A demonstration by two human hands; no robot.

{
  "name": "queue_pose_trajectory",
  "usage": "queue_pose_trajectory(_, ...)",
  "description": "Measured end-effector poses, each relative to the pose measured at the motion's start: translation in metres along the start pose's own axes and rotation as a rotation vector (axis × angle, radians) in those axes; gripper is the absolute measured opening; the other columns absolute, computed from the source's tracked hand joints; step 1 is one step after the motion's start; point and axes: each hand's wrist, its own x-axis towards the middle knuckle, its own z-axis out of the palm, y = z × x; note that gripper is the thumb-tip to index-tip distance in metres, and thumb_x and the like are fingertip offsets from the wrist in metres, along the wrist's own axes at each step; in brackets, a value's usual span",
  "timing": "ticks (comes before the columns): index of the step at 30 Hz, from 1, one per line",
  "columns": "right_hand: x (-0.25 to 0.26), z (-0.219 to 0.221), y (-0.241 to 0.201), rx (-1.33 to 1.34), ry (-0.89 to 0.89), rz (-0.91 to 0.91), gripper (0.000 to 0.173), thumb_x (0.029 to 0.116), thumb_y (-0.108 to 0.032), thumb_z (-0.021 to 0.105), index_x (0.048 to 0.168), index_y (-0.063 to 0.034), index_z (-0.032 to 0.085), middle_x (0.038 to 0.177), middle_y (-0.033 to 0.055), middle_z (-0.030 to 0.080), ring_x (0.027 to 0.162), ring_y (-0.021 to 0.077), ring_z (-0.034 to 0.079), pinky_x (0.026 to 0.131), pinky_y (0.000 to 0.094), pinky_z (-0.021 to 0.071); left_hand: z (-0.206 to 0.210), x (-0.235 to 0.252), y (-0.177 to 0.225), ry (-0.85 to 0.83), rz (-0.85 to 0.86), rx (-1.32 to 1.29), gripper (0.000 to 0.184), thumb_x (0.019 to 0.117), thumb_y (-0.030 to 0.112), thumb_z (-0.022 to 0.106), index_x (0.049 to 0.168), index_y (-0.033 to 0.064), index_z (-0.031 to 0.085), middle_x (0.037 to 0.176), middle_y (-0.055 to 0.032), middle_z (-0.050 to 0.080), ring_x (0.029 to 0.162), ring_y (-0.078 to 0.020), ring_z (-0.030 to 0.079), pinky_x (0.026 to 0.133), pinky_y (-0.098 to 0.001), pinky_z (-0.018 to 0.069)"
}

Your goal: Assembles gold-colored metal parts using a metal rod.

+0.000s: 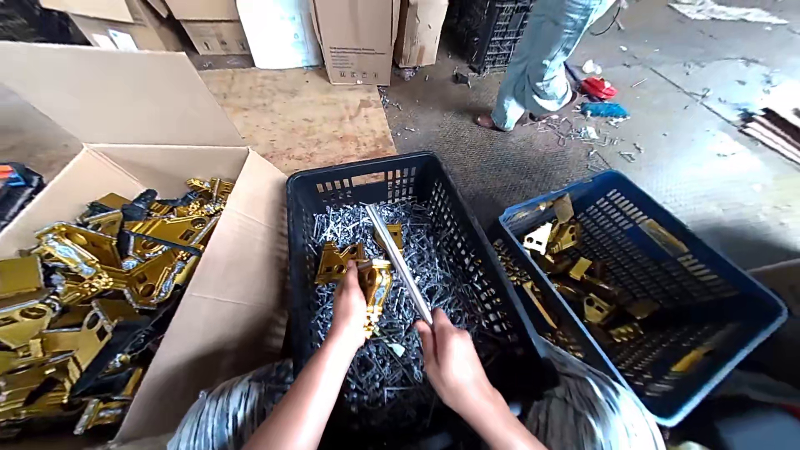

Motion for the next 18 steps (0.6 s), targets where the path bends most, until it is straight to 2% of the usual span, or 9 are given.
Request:
queue_pose_trajectory(2,-0.002,-0.013,-0.003,0.125,0.240,-0.192,0.036,0.1091,-0.031,0.038,0.099,-0.0015,0.056,0.059,-0.0040,0.047,0.046,0.0052,0.048,0.044,0.0238,0.0442,0.001,-0.003,0.000,0.000,-0.001,0.020,0.058,0.1109,0.049,0.024,0.128,0.0057,0.060,0.111,-0.0113,0.065,0.100,-0.0172,0.064,0.085,-0.0382,0.0534)
queue_pose_trajectory(4,-0.004,-0.011,0.000,0.180,0.368,-0.313,0.042,0.1113,-0.036,0.032,0.098,-0.0013,0.052,0.062,-0.0015,0.047,0.049,0.0051,0.048,0.045,0.0224,0.0445,0.002,-0.005,0.000,-0.015,-0.017,-0.008,0.058,0.1106,0.049,0.025,0.130,0.0066,0.059,0.113,-0.0115,0.065,0.100,-0.0182,0.064,0.085,-0.0388,0.0546)
queue_pose_trajectory(7,-0.004,0.003,0.010,0.035,-0.006,-0.010,0.038,0.1080,-0.034,0.043,0.103,-0.0006,0.060,0.062,0.0048,0.056,0.054,0.0219,0.060,0.053,0.0425,0.0524,0.005,-0.006,-0.002,-0.010,-0.035,-0.047,0.055,0.1106,0.049,0.026,0.118,0.0092,0.063,0.089,-0.0070,0.065,0.070,-0.0142,0.063,0.059,-0.0316,0.0540)
queue_pose_trajectory(8,0.001,0.002,0.010,0.023,-0.062,0.054,0.036,0.1080,-0.034,0.043,0.105,-0.0022,0.060,0.063,0.0047,0.056,0.056,0.0227,0.061,0.055,0.0434,0.0528,0.003,-0.004,-0.002,-0.014,-0.037,-0.049,0.055,0.1110,0.048,0.025,0.121,0.0093,0.063,0.090,-0.0073,0.065,0.069,-0.0147,0.062,0.059,-0.0322,0.0526)
queue_pose_trajectory(11,0.000,-0.012,0.004,0.094,0.242,-0.158,0.034,0.1083,-0.031,0.040,0.098,-0.0033,0.057,0.057,-0.0044,0.046,0.045,0.0065,0.047,0.043,0.0256,0.0432,0.002,-0.004,0.000,-0.006,-0.029,-0.048,0.055,0.1109,0.049,0.024,0.119,0.0094,0.062,0.093,-0.0069,0.065,0.076,-0.0144,0.064,0.065,-0.0326,0.0548)
queue_pose_trajectory(13,-0.004,-0.010,0.002,0.148,0.369,-0.300,0.042,0.1109,-0.037,0.033,0.098,-0.0017,0.053,0.060,-0.0025,0.046,0.047,0.0050,0.047,0.044,0.0226,0.0437,0.002,-0.007,-0.001,-0.024,-0.036,-0.066,0.056,0.1107,0.049,0.024,0.124,0.0081,0.060,0.099,-0.0083,0.065,0.082,-0.0156,0.065,0.071,-0.0340,0.0565)
queue_pose_trajectory(15,-0.010,0.005,0.006,0.046,0.159,-0.139,0.040,0.1076,-0.035,0.042,0.098,-0.0001,0.060,0.058,0.0030,0.054,0.048,0.0170,0.057,0.046,0.0362,0.0502,0.003,-0.009,-0.002,-0.025,-0.049,-0.075,0.055,0.1105,0.049,0.026,0.118,0.0086,0.062,0.090,-0.0072,0.066,0.072,-0.0148,0.064,0.062,-0.0319,0.0554)
queue_pose_trajectory(16,-0.006,0.009,0.008,0.024,-0.062,0.041,0.039,0.1085,-0.036,0.043,0.105,-0.0014,0.060,0.064,0.0062,0.058,0.057,0.0231,0.063,0.055,0.0432,0.0536,0.002,-0.007,-0.004,-0.014,-0.060,-0.079,0.055,0.1106,0.049,0.026,0.117,0.0091,0.062,0.087,-0.0071,0.065,0.067,-0.0147,0.062,0.057,-0.0314,0.0529)
queue_pose_trajectory(18,0.013,0.005,0.014,0.061,-0.297,0.276,0.037,0.1102,-0.036,0.041,0.108,-0.0042,0.059,0.074,0.0084,0.058,0.069,0.0253,0.062,0.066,0.0462,0.0527,0.000,0.001,-0.003,0.006,-0.059,-0.046,0.055,0.1103,0.050,0.027,0.120,0.0100,0.062,0.089,-0.0072,0.064,0.067,-0.0148,0.061,0.057,-0.0327,0.0514)
